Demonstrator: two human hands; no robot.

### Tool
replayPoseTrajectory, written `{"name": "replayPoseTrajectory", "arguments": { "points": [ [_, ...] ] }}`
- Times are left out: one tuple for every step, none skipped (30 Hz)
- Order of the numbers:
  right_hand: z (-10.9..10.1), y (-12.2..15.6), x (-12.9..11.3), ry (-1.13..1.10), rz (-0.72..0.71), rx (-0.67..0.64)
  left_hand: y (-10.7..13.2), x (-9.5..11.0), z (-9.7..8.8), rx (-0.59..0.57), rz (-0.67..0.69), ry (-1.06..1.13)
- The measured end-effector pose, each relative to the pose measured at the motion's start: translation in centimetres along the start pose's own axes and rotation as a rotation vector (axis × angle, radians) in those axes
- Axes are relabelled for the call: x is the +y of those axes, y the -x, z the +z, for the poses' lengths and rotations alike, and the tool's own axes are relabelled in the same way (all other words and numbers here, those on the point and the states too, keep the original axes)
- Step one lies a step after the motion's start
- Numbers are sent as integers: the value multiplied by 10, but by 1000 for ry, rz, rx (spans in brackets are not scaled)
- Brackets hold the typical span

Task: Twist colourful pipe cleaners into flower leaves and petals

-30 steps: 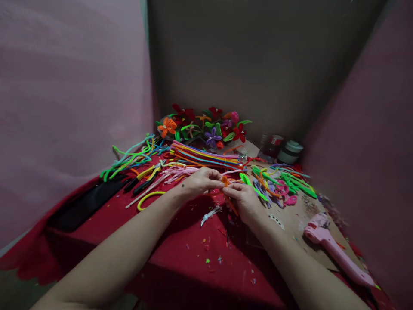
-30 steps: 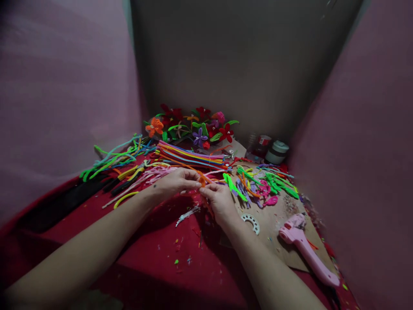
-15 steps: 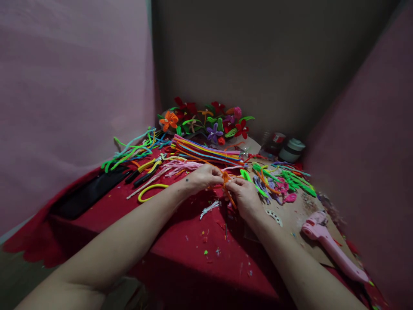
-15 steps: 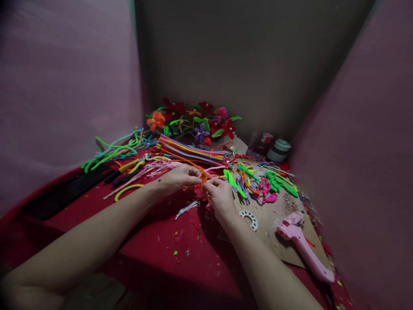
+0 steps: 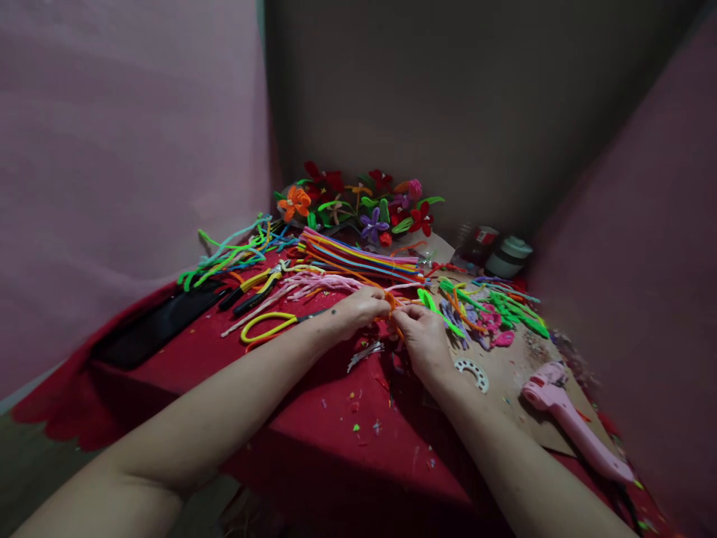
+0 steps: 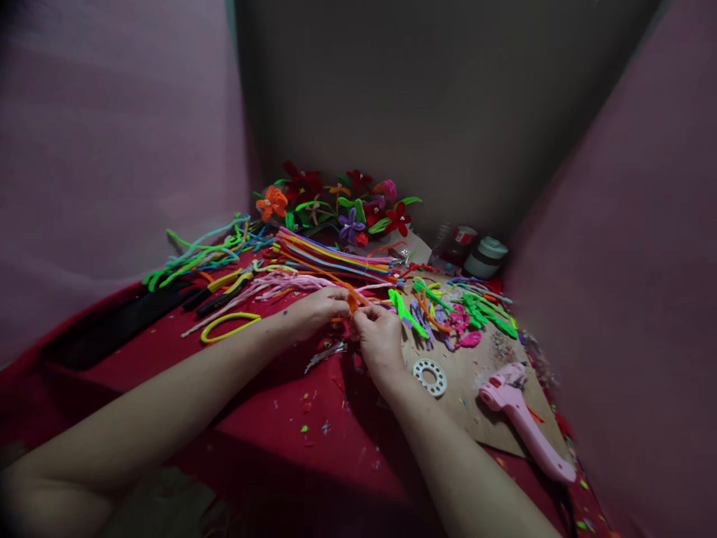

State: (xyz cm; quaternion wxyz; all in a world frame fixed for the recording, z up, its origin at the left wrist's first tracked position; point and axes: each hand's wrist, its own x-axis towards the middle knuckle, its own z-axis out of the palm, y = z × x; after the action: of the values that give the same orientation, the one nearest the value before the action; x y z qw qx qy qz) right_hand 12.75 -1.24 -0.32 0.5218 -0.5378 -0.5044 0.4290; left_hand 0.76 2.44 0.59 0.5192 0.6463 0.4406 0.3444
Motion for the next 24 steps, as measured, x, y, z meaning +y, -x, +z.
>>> {"name": "replayPoseTrajectory", "arguments": {
  "points": [
    [0,0,0,2,6,-1,0,0,0,-13,-4,19],
    [0,0,0,0,14,-9,0,0,0,-40,-7,43],
    [0,-1,0,-2,20,-19,-1,-1,-1,-75,0,66],
    [0,-1,1,-6,25,-32,-1,-2,-1,-98,20,79],
    [0,-2,1,-10,28,-43,-1,-2,-2,-126,40,91],
    [0,-2,2,-16,30,-52,-1,-3,-3,-155,55,107],
    [0,-3,2,-24,34,-60,0,-3,-4,-180,63,125],
    [-1,-3,3,-31,42,-68,0,-3,-5,-197,62,139],
    [-1,-3,4,-40,52,-76,1,-2,-6,-209,53,149],
    [-1,-4,4,-48,60,-84,2,-2,-6,-215,41,157],
    [-2,-4,5,-55,68,-92,2,-1,-7,-209,32,163],
    [-2,-4,5,-65,74,-102,3,0,-7,-190,23,164],
    [-3,-5,5,-84,76,-109,3,1,-7,-161,13,164],
    [-3,-5,6,-112,75,-115,3,1,-7,-132,4,165],
    [-3,-5,6,-148,74,-119,3,2,-8,-107,-7,170],
    [-3,-6,6,-187,75,-121,3,2,-8,-90,-19,178],
    [-2,-6,7,-221,81,-120,2,2,-8,-83,-32,189],
    [-1,-6,7,-246,89,-116,2,2,-8,-87,-42,203],
    [-1,-6,7,-258,100,-114,1,2,-8,-92,-46,218],
    [0,-6,8,-260,108,-113,1,2,-7,-97,-48,229],
    [0,-7,8,-257,109,-113,1,2,-7,-99,-48,231],
    [0,-7,9,-252,105,-114,2,2,-7,-103,-44,225],
    [0,-7,9,-247,97,-112,2,3,-6,-106,-40,218],
    [0,-8,10,-244,90,-110,3,3,-6,-106,-35,218]
  ]
}}
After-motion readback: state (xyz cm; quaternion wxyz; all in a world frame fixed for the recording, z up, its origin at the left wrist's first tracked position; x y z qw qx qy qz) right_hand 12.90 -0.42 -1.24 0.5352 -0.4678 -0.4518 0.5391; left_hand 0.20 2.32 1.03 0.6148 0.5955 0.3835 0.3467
